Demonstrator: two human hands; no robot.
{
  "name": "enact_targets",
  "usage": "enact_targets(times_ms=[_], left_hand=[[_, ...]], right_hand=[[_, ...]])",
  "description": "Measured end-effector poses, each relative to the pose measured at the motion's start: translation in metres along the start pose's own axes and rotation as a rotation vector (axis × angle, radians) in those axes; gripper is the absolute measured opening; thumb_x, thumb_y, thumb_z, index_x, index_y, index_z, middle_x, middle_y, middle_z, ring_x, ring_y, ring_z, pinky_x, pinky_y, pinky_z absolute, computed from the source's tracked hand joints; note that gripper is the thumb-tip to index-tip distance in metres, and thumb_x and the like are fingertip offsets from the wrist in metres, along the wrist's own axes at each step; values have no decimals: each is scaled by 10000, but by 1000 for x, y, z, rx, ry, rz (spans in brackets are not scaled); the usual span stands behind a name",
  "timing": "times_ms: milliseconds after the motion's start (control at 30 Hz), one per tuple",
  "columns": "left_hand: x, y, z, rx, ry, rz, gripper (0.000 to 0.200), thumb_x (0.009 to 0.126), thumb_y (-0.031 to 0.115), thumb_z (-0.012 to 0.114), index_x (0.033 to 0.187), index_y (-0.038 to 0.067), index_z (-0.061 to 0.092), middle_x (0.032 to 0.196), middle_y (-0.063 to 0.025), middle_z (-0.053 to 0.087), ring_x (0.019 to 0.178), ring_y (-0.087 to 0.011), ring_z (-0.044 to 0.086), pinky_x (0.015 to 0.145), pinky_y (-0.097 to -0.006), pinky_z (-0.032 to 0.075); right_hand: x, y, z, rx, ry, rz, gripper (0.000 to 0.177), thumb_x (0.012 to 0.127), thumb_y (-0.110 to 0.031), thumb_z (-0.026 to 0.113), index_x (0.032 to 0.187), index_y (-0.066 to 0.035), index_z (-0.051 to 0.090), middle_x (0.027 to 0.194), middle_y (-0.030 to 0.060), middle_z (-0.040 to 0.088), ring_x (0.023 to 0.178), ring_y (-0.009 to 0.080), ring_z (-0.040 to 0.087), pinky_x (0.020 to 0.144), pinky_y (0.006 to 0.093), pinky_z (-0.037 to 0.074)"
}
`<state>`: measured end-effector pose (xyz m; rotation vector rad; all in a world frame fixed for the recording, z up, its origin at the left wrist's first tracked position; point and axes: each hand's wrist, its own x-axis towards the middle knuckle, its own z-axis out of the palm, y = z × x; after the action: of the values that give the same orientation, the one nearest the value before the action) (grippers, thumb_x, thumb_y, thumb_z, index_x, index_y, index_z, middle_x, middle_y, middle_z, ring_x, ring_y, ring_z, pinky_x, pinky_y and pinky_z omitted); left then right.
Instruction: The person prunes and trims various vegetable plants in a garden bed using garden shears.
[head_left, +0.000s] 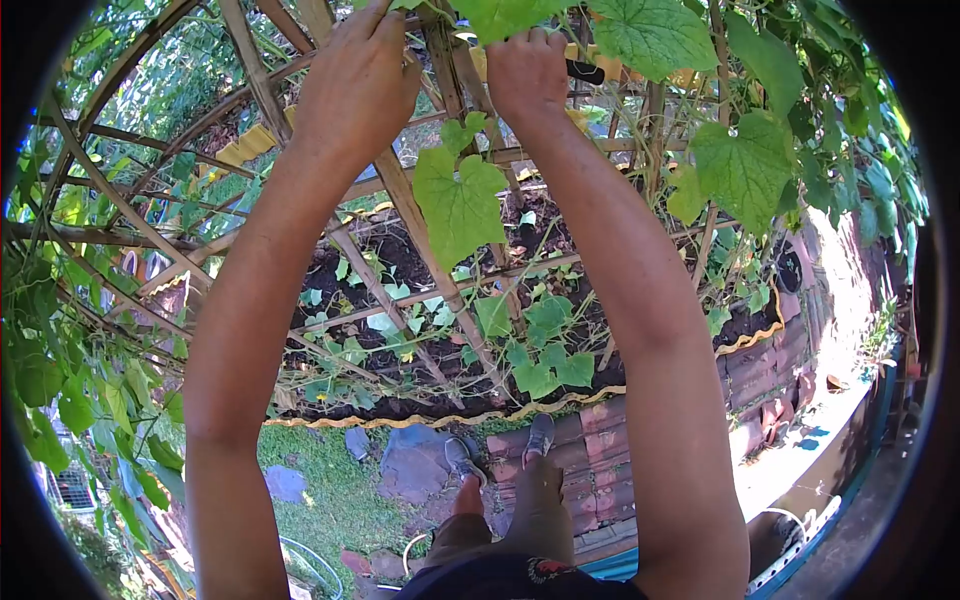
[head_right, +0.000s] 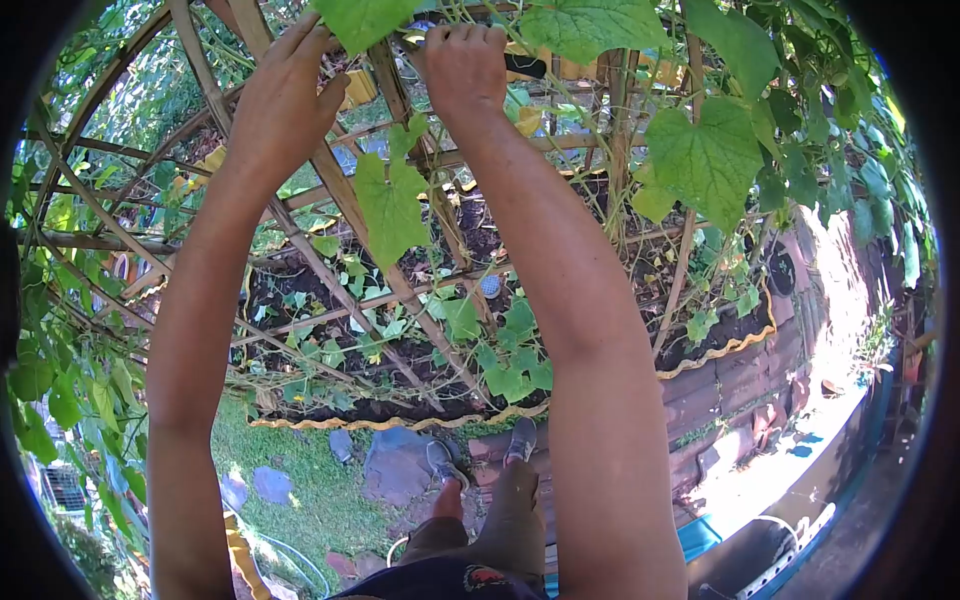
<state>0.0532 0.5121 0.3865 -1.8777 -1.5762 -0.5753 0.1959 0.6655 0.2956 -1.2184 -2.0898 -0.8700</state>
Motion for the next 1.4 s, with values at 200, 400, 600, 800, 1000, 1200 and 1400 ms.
enact_targets(times_ms=[200,400,600,800,1000,1200,1400], left_hand=[[-3,-1,0,-17,19,-20,533,900,182,682,1377,0,528,1456,-181,507,1288,-384,526,1055,-449,456],[-25,14,-51,-176,90,-119,449,930,201,660,1328,3,595,1363,-208,590,1237,-390,577,1044,-429,457],[-103,14,-113,-377,293,-254,215,890,4,712,1102,-20,686,1093,-148,702,1003,-242,661,895,-348,502],[-204,13,-113,-929,142,-777,234,874,-53,722,830,31,508,798,-5,516,759,-99,571,717,-219,449],[-238,54,-95,-1154,-162,-779,266,886,-152,562,859,64,407,828,-26,525,934,-186,716,738,-261,535],[-128,101,-97,-1365,-239,-598,187,905,-90,525,1026,48,487,954,-64,559,712,-125,647,586,-256,520],[62,173,-70,-1418,-127,-395,477,902,32,517,1378,27,507,1226,-161,537,676,-189,683,612,-313,559]], right_hand=[[-1,-15,47,276,171,127,247,943,-254,578,1144,-128,645,1018,83,689,972,251,634,851,428,408],[-10,-8,-39,110,-41,145,220,909,-206,589,1088,-100,663,948,82,656,917,243,594,809,419,374],[-62,-5,-90,219,11,259,265,830,-194,652,1073,-91,635,916,84,635,895,253,584,785,431,366],[-166,-6,-147,504,-75,432,536,700,-270,815,1159,-89,606,979,106,620,944,290,585,837,447,380],[-308,-12,-153,713,-391,805,558,688,-301,797,1159,-45,641,922,135,705,867,315,680,745,457,485],[-282,68,-198,835,-372,979,578,720,-300,796,1205,-35,623,909,138,720,812,303,702,768,392,537],[-138,190,-225,542,173,587,518,748,-298,781,1180,-58,628,1014,134,706,939,331,663,842,460,466]])
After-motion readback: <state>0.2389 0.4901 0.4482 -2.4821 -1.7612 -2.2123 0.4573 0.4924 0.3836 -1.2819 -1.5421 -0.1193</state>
